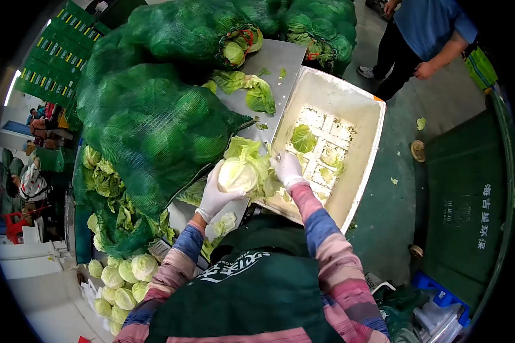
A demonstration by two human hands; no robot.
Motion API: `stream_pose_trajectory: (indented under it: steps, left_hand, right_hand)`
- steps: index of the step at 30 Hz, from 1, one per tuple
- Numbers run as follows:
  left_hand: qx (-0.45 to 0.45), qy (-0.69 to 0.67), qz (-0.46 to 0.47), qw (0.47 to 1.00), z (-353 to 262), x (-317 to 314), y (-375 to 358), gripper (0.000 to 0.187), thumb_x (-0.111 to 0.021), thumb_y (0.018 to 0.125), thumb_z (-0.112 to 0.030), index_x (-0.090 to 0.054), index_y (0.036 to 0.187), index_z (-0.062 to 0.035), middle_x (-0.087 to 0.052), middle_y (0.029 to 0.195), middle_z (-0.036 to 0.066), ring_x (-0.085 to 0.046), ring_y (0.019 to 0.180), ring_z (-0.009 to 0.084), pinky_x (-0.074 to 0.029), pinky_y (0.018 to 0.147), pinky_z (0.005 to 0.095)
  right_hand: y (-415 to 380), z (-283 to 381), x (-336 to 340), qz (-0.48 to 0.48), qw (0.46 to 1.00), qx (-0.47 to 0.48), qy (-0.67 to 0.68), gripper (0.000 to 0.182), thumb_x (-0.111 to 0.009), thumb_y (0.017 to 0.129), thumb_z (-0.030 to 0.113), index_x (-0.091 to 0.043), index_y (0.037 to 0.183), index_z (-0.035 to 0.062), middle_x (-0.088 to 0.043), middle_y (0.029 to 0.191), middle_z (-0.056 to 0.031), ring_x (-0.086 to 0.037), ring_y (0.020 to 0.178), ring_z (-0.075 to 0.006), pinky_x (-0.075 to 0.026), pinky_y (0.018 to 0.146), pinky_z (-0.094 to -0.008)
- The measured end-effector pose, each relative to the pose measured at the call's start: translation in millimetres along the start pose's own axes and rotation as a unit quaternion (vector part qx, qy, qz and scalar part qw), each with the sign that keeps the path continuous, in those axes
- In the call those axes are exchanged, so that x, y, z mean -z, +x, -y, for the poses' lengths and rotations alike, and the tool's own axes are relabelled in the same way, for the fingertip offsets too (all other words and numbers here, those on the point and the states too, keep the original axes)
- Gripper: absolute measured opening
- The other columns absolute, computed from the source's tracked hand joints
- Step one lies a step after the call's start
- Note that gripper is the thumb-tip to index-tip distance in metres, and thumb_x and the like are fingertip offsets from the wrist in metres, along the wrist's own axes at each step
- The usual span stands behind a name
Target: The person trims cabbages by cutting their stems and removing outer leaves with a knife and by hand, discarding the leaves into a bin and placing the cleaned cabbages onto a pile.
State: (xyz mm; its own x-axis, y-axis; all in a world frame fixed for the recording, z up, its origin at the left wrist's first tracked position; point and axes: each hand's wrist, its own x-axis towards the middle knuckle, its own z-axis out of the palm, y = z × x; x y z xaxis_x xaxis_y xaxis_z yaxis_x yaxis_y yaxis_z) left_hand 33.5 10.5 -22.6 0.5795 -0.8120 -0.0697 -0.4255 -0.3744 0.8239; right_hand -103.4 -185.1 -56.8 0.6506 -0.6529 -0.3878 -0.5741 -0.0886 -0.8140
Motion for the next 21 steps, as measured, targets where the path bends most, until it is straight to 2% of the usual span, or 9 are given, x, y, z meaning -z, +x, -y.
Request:
stream_pose_trajectory:
  steps: [2,4,6,7,8,11,14,16,21]
  left_hand:
    - [-0.01,-0.002,-0.006,1.0,9.8,-0.5,-3.4,0.11,-0.091,0.056,-0.029,-0.031,0.143,0.0013,-0.04,0.136,0.019,-0.043,0.127,0.0289,-0.036,0.108,0.0366]
    - [-0.073,-0.016,-0.015,0.997,-1.8,-3.8,2.0,0.107,-0.092,0.054,-0.03,-0.036,0.139,0.0018,-0.041,0.134,0.019,-0.043,0.127,0.0293,-0.035,0.108,0.0369]
    - [-0.091,0.051,-0.033,0.994,13.4,-12.2,5.7,0.108,-0.092,0.052,-0.038,-0.039,0.137,0.0011,-0.042,0.134,0.021,-0.042,0.127,0.0329,-0.034,0.108,0.0407]
    - [-0.011,0.016,-0.026,0.999,-17.5,0.3,1.5,0.109,-0.09,0.053,-0.043,-0.038,0.139,-0.0002,-0.04,0.137,0.023,-0.041,0.127,0.0358,-0.032,0.109,0.0426]
    - [-0.038,0.089,-0.001,0.995,-12.9,0.3,5.7,0.112,-0.089,0.054,-0.045,-0.035,0.142,-0.0027,-0.036,0.141,0.025,-0.036,0.131,0.0383,-0.03,0.11,0.0437]
    - [0.063,-0.034,-0.114,0.991,-16.2,-13.1,-19.2,0.125,-0.088,0.052,-0.041,-0.018,0.15,-0.0094,-0.029,0.144,0.028,-0.029,0.136,0.0427,-0.03,0.111,0.0444]
    - [0.189,-0.074,-0.184,0.962,-0.5,-44.6,-29.7,0.115,-0.09,0.058,-0.029,-0.022,0.144,0.0045,-0.037,0.139,0.023,-0.037,0.132,0.0313,-0.034,0.109,0.0369]
    - [0.167,-0.266,-0.182,0.932,10.5,-65.8,-23.5,0.114,-0.089,0.061,-0.03,-0.02,0.142,0.0094,-0.038,0.138,0.022,-0.041,0.129,0.0287,-0.036,0.107,0.0357]
    - [0.176,-0.155,-0.148,0.961,-2.3,-49.5,-0.3,0.112,-0.086,0.06,-0.034,-0.023,0.145,0.0019,-0.038,0.136,0.022,-0.042,0.127,0.031,-0.038,0.106,0.0386]
  right_hand:
    - [-20.2,15.7,-2.9,0.018,0.996,0.039,0.074,0.059,-0.07,0.079,0.04,-0.06,0.12,-0.0008,-0.069,0.098,-0.0195,-0.068,0.088,-0.0294,-0.053,0.076,-0.0354]
    - [-20.9,33.0,-21.2,-0.053,0.978,0.199,0.007,0.064,-0.074,0.076,0.042,-0.059,0.123,0.0007,-0.066,0.109,-0.0214,-0.066,0.097,-0.0302,-0.052,0.083,-0.0332]
    - [-14.8,33.5,-36.3,-0.016,0.971,0.233,-0.042,0.068,-0.077,0.074,0.041,-0.058,0.124,-0.0002,-0.063,0.117,-0.0221,-0.064,0.103,-0.0302,-0.05,0.088,-0.0329]
    - [-14.5,37.8,-36.0,0.016,0.981,0.184,0.061,0.067,-0.079,0.073,0.038,-0.059,0.122,-0.0029,-0.065,0.113,-0.0208,-0.065,0.101,-0.0277,-0.051,0.088,-0.0336]
    - [-8.2,32.7,-37.4,0.033,0.984,0.157,0.079,0.062,-0.078,0.074,0.034,-0.06,0.119,-0.0055,-0.067,0.109,-0.0188,-0.065,0.1,-0.0249,-0.051,0.088,-0.0334]
    - [0.5,29.0,-36.8,0.018,0.983,0.158,0.096,0.042,-0.074,0.081,0.026,-0.065,0.107,-0.0058,-0.069,0.096,-0.0123,-0.063,0.085,-0.0162,-0.05,0.077,-0.0282]
    - [2.1,23.3,-36.2,0.002,0.99,0.116,0.083,0.037,-0.071,0.084,0.024,-0.065,0.103,-0.0063,-0.068,0.088,-0.01,-0.061,0.08,-0.0145,-0.049,0.076,-0.0276]
    - [15.7,-2.5,-45.2,0.005,0.988,0.125,0.095,0.036,-0.069,0.086,0.025,-0.065,0.102,-0.0068,-0.068,0.085,-0.0087,-0.059,0.076,-0.0134,-0.047,0.073,-0.0274]
    - [-0.6,7.6,-34.3,-0.019,0.98,0.126,0.154,0.036,-0.057,0.095,0.027,-0.064,0.104,-0.0068,-0.065,0.083,-0.0084,-0.059,0.078,-0.0156,-0.048,0.074,-0.0315]
